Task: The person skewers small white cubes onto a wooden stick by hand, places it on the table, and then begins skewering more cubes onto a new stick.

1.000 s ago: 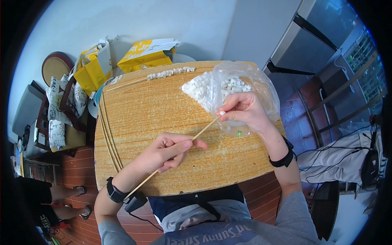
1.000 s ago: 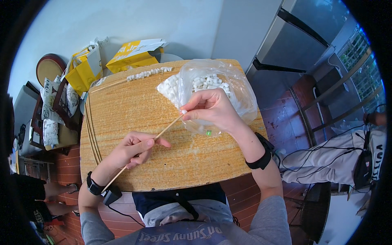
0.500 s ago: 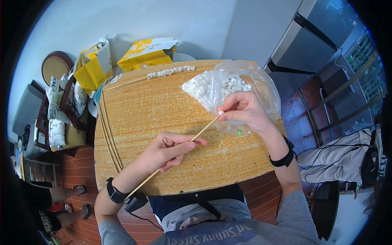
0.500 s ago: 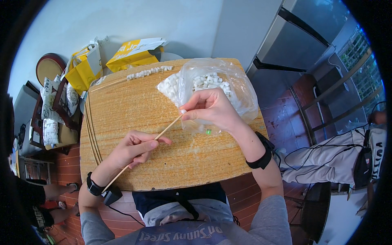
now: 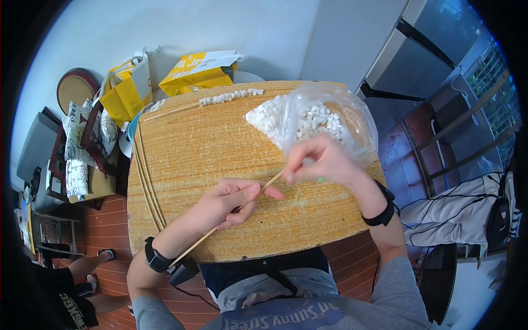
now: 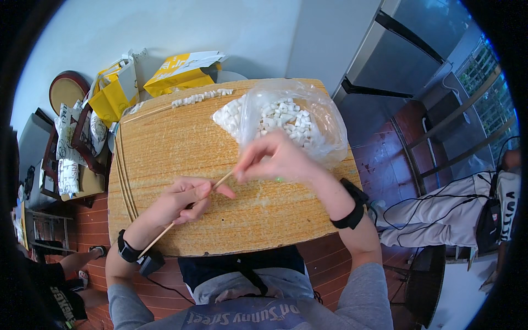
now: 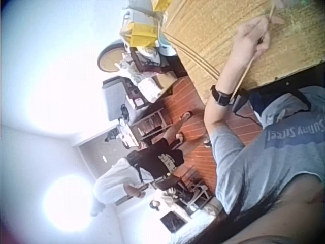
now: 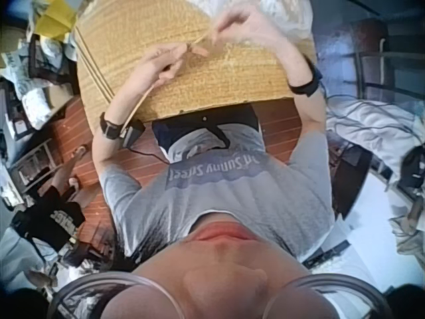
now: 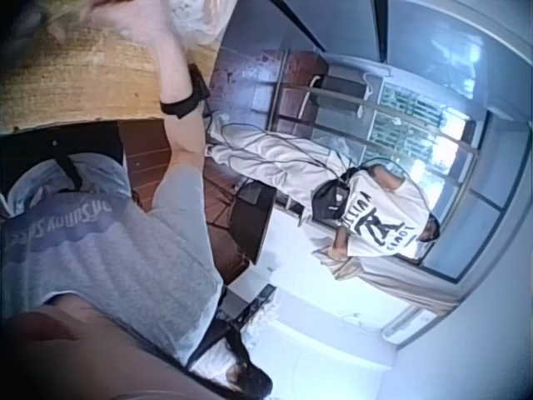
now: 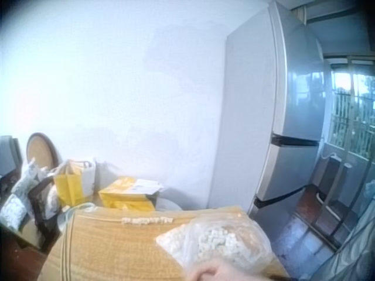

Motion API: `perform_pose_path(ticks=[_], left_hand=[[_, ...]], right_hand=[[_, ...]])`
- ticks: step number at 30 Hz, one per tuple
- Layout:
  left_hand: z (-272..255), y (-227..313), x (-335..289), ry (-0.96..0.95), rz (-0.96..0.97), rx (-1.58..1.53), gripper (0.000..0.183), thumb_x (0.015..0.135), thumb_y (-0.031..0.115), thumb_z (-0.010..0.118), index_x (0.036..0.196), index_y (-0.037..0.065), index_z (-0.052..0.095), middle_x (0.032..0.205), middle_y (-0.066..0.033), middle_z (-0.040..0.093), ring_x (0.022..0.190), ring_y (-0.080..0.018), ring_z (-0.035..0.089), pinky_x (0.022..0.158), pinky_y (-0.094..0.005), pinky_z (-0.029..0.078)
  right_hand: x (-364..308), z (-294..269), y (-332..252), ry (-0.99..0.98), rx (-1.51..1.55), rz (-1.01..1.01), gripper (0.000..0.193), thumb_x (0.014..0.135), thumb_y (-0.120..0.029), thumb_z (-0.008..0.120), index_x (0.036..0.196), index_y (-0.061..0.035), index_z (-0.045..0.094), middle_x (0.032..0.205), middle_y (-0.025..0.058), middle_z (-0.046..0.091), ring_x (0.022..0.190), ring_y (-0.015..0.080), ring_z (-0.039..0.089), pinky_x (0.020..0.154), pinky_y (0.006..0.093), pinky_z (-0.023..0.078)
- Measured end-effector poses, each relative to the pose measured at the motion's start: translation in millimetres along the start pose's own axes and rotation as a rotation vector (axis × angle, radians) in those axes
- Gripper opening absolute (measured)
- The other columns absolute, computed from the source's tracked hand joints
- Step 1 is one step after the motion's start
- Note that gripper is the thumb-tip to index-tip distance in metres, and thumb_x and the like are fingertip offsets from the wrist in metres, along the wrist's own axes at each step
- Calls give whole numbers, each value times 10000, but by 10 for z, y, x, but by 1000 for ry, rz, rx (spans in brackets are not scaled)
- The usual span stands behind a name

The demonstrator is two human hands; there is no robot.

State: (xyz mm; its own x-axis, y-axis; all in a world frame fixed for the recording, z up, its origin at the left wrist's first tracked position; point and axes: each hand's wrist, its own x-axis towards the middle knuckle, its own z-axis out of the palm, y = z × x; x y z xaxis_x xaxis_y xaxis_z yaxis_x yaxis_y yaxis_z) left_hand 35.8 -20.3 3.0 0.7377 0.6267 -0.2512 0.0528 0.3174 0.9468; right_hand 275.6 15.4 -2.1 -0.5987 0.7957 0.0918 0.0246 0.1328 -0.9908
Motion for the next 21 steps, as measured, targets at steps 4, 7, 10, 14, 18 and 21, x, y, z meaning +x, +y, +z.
perform_pose_path(ticks=[4, 7, 10, 14, 18, 21], left_hand=[[-23, -40, 27, -30, 0, -128, 413, 966, 301, 382, 1078, -60, 548, 428, 76, 314, 326, -10, 244, 321, -169, 171], [-77, -67, 58, -23, 36, -133, 412, 972, 312, 364, 1106, -38, 537, 430, 73, 309, 325, -13, 240, 321, -169, 178], [-150, -60, 52, 17, 59, -180, 410, 979, 311, 345, 1142, -20, 524, 432, 67, 306, 326, -17, 237, 323, -166, 185], [-187, -30, 70, 105, 96, -251, 390, 979, 293, 344, 1122, -23, 523, 432, 67, 303, 319, -21, 236, 323, -167, 189], [-164, -22, 73, 136, 104, -280, 380, 978, 286, 348, 1106, -25, 526, 434, 66, 304, 316, -24, 238, 324, -169, 195], [-171, -14, 79, 126, 126, -314, 374, 977, 280, 353, 1103, -27, 526, 450, 65, 307, 327, -22, 242, 331, -170, 203]], right_hand=[[-12, 45, -50, -39, 19, -49, 133, 745, 32, 670, 868, -18, 671, 764, 50, 673, 676, 67, 603, 586, 178, 472], [-5, -125, -88, 210, 107, 86, 132, 754, 7, 669, 881, -27, 673, 768, 49, 674, 629, 57, 590, 519, 166, 429], [-35, -264, -166, 438, -8, 47, 98, 760, -3, 664, 855, -29, 666, 819, 50, 670, 569, 44, 562, 481, 172, 397], [-65, -276, -237, 594, -338, 6, 79, 772, -45, 667, 839, -4, 651, 782, 35, 649, 541, 58, 534, 476, 206, 375], [-39, -259, -210, 733, -876, -210, 157, 819, -121, 631, 808, 35, 620, 693, 69, 594, 534, 151, 539, 495, 266, 387], [-59, -261, -190, 808, -1057, -362, 246, 873, -164, 557, 747, 45, 588, 636, 114, 534, 547, 259, 533, 515, 319, 398]])
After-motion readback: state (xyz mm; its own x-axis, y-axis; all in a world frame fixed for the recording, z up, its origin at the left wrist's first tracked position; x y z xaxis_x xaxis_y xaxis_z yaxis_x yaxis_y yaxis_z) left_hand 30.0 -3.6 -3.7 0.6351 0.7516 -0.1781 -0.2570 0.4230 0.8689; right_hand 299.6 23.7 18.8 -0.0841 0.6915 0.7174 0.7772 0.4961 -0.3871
